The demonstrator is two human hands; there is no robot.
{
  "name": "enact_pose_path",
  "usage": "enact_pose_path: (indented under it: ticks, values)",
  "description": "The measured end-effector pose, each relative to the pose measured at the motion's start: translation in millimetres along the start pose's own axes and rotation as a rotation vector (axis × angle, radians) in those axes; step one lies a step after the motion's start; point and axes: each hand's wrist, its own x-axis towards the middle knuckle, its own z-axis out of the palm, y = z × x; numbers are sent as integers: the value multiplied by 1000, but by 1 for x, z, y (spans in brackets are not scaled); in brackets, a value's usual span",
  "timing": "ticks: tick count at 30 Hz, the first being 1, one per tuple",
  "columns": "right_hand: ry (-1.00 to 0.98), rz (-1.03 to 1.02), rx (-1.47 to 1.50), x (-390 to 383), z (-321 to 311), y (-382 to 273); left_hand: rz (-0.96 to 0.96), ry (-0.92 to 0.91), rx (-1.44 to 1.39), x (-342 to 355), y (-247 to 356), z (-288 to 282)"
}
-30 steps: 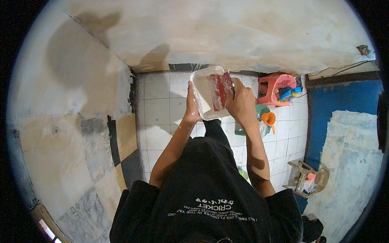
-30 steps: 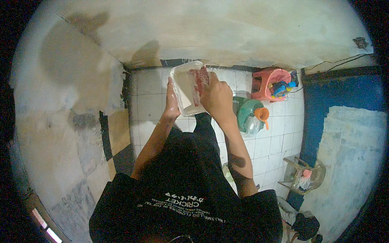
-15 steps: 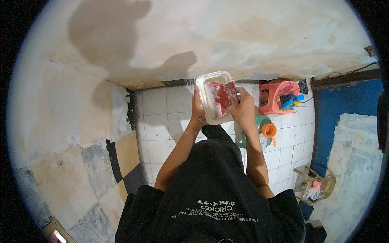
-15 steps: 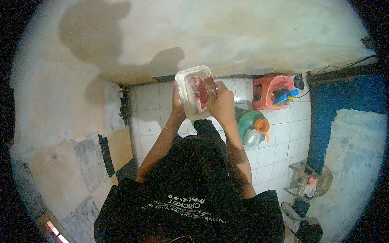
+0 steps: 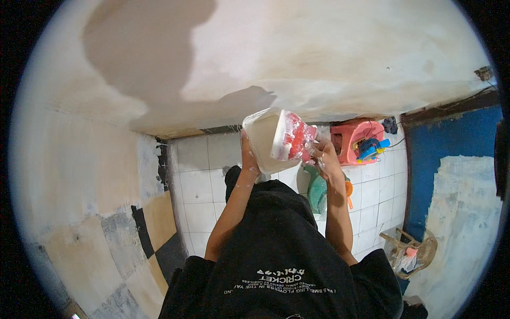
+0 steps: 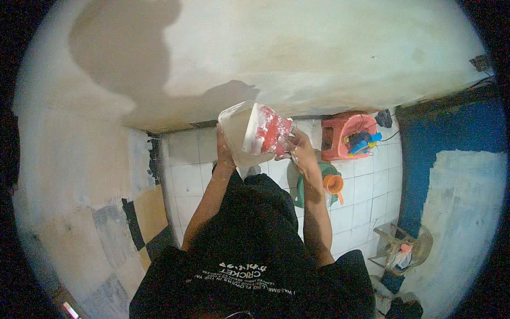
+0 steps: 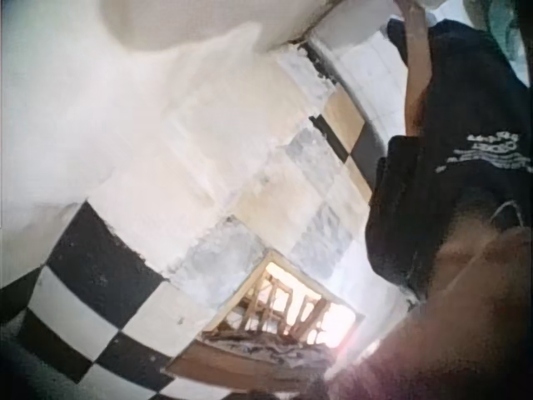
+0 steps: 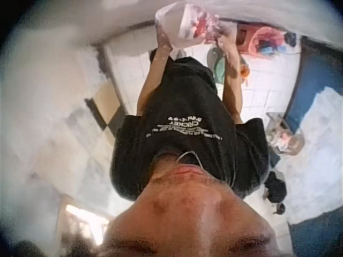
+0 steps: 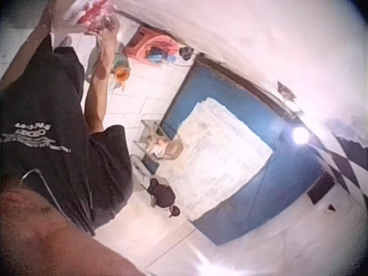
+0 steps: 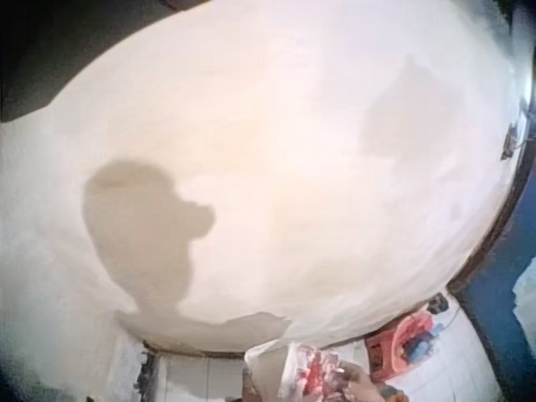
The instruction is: The person applies a white plaster mixture from a container onto a wall using a putty knife, smoothing it over various patches of the surface.
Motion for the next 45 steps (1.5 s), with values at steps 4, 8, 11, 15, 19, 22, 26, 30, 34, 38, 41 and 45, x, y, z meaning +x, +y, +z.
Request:
enact_pose_path:
  ticks: [4,8,11,15,19,22,26,30,34,38,41,45]
  values:
    - [29,4,175,-4,5,10,55,-22,36,2,7,-6]
    - [210,-120,360,14,6,29,151,-16,144,6,20,-37]
    - [266,-238,492,57,-4,41,130,45,56,-6,33,-60]
    - [235,-344,296,169,-60,31,177,103,189,-10,33,-40]
    - [167,-478,-259,237,-104,-20,157,160,102,-5,25,-51]
    - [47,-415,-34,200,-44,-90,219,294,124,-22,28,-57]
    - [229,-248,463,114,0,-151,214,261,117,-28,24,-67]
    - [273,-140,309,114,-22,-112,309,220,184,-33,26,-68]
    - [243,99,330,191,-81,-1,342,291,203,-39,28,-71]
    - [222,-33,411,228,-68,-32,315,302,117,-48,33,-89]
    - [262,-86,531,221,-51,-91,317,351,106,-57,35,-85]
    - [193,-274,-88,130,-17,-151,329,236,15,-78,38,-78]
